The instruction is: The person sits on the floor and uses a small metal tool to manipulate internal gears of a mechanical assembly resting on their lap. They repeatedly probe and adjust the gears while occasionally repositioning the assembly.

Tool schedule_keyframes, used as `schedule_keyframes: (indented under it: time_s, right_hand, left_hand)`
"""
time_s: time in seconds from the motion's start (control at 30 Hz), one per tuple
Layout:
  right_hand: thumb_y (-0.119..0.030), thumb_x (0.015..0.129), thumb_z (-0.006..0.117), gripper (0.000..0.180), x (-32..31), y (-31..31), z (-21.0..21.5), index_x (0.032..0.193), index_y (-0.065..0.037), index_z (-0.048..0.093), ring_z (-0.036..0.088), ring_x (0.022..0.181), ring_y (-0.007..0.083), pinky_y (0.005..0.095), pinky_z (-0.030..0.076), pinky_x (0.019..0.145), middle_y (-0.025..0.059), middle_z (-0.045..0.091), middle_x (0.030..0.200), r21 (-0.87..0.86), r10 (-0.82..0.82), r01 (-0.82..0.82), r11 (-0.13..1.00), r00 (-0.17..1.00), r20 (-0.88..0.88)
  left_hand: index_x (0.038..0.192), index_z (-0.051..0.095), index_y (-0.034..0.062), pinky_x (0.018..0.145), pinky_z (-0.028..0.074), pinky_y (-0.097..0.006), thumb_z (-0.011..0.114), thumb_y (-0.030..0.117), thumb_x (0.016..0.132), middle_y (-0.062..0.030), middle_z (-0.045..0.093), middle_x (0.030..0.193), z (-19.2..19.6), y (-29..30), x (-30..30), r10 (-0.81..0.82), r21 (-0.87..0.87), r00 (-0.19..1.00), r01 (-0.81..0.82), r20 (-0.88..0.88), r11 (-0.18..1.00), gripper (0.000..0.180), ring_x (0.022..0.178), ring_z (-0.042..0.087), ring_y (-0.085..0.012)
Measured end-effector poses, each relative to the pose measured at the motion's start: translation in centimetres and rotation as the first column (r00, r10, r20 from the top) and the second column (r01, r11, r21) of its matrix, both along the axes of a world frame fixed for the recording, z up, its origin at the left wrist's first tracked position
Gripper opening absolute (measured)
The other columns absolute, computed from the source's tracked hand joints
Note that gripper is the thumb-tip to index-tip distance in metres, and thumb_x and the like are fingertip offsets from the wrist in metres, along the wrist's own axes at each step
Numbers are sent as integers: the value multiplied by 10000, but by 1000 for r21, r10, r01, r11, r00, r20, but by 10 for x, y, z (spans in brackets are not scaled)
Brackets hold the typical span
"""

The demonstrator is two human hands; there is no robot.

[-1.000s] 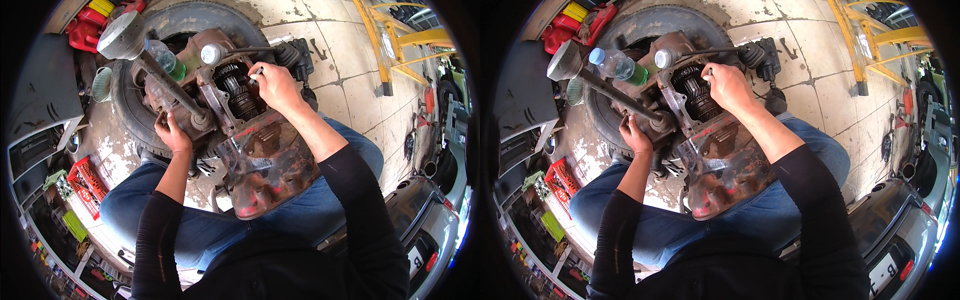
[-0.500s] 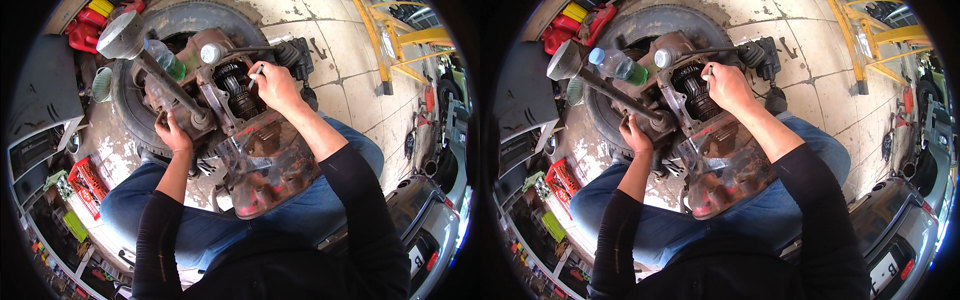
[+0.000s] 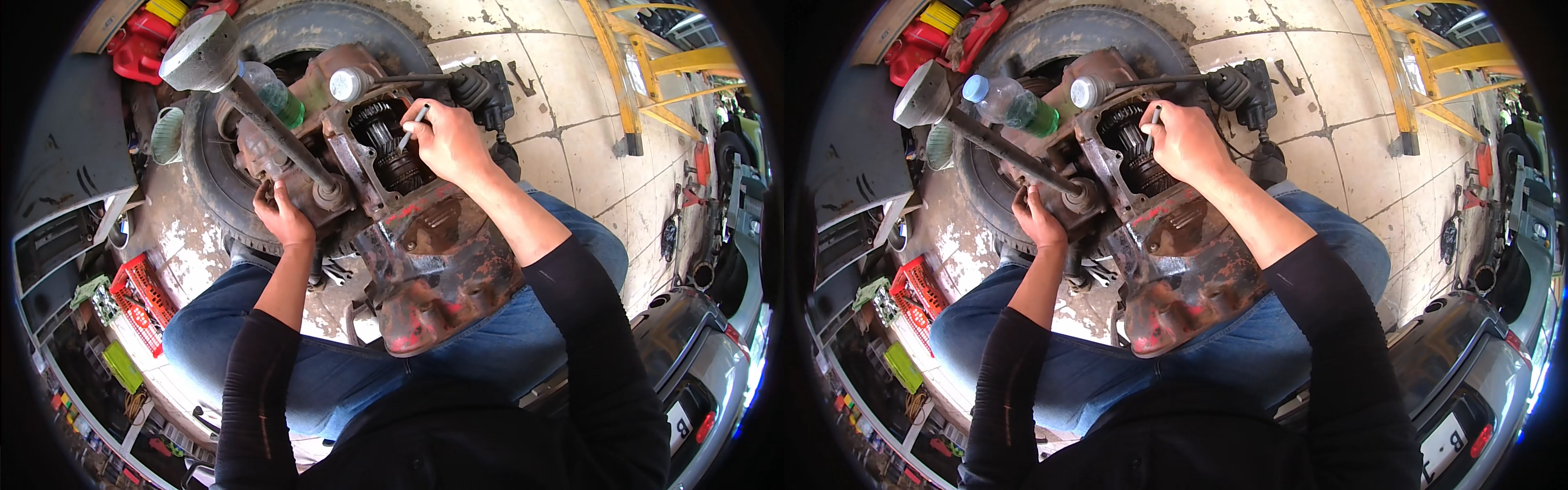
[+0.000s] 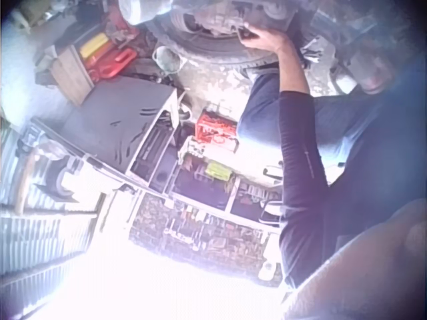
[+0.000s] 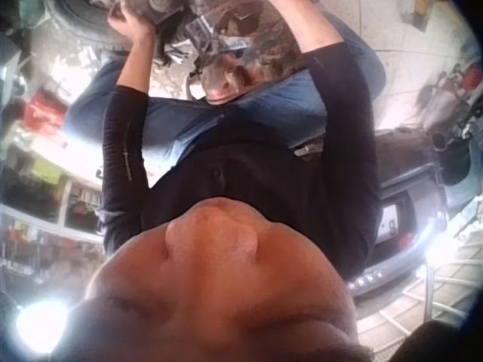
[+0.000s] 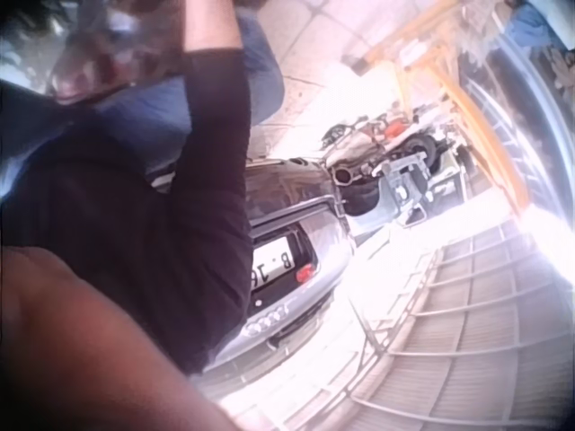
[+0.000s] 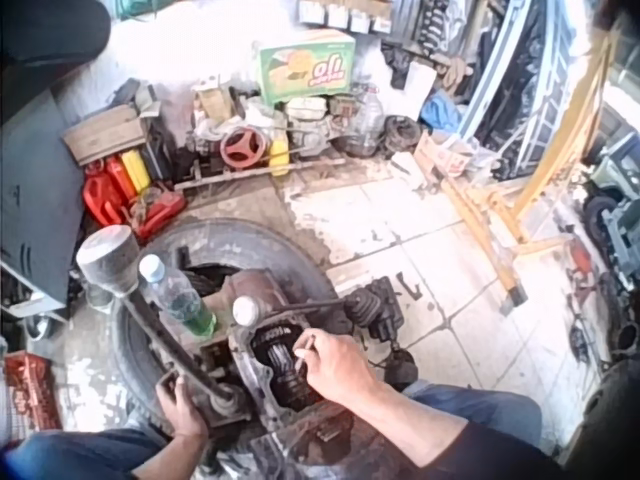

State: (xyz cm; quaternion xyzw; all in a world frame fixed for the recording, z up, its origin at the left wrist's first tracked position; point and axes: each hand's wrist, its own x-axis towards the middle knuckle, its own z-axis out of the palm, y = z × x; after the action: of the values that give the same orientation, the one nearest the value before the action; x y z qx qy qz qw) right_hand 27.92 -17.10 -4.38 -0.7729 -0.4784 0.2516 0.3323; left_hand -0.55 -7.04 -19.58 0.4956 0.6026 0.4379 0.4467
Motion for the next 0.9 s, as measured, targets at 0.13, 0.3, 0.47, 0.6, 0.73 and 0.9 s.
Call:
schedule_keyframes:
  time_s: [0.13, 0.3, 0.47, 0.6, 0.73, 0.9]
  right_hand:
    - [-41, 960, 676, 62, -7, -7, -18, 1011, -45, 711, 737, 854, 408, 470, 571, 731, 208, 741, 890, 164, 58, -73, 984, 993, 99]
    - [-59, 977, 693, 51, -3, 0, 1, 1022, -54, 715, 745, 845, 391, 439, 568, 716, 206, 747, 898, 9, -9, 9, 1000, 1000, 24]
    - [-65, 979, 672, 57, -3, -3, -12, 1018, -41, 706, 733, 814, 407, 471, 563, 715, 216, 734, 861, 63, -38, 38, 997, 999, -2]
    - [-76, 981, 695, 52, -2, -1, -10, 1003, -35, 718, 744, 797, 377, 434, 558, 694, 194, 745, 856, 90, -26, 22, 996, 999, 42]
    - [-70, 982, 703, 53, -10, -1, -5, 1021, -36, 717, 741, 803, 387, 422, 555, 691, 193, 745, 860, 25, 11, -10, 1000, 999, -31]
    - [-40, 979, 689, 51, -10, -5, -19, 1020, -33, 718, 742, 797, 386, 429, 551, 690, 200, 742, 855, 175, 30, -46, 983, 995, 92]
  left_hand:
    - [1361, 547, -58, 1097, 430, -396, 687, 338, 1043, -176, 569, 1304, -3, 2, 3, 6, 6, 995, -6, 95, 1000, 527, 1202, 566, -268]
    - [1355, 550, -60, 1098, 429, -399, 682, 344, 1046, -184, 566, 1319, 0, 1, 3, -1, 6, 1000, 0, 31, 1000, 526, 1206, 568, -279]
    - [1358, 553, -59, 1108, 419, -404, 675, 347, 1049, -192, 564, 1315, -4, 2, -1, -1, 19, 1000, 1, 2, 1000, 524, 1223, 557, -290]
    - [1355, 561, -56, 1110, 414, -406, 677, 343, 1047, -189, 558, 1317, -8, 3, -1, -1, 8, 999, 1, 41, 1000, 518, 1225, 553, -288]
    - [1345, 570, -55, 1104, 415, -408, 680, 348, 1044, -190, 554, 1323, -6, 2, -1, -5, 15, 1000, 4, 17, 1000, 516, 1218, 553, -290]
    - [1343, 573, -54, 1099, 415, -407, 682, 357, 1041, -189, 555, 1317, -7, 3, 2, 3, 15, 999, -4, 43, 1000, 522, 1221, 549, -290]
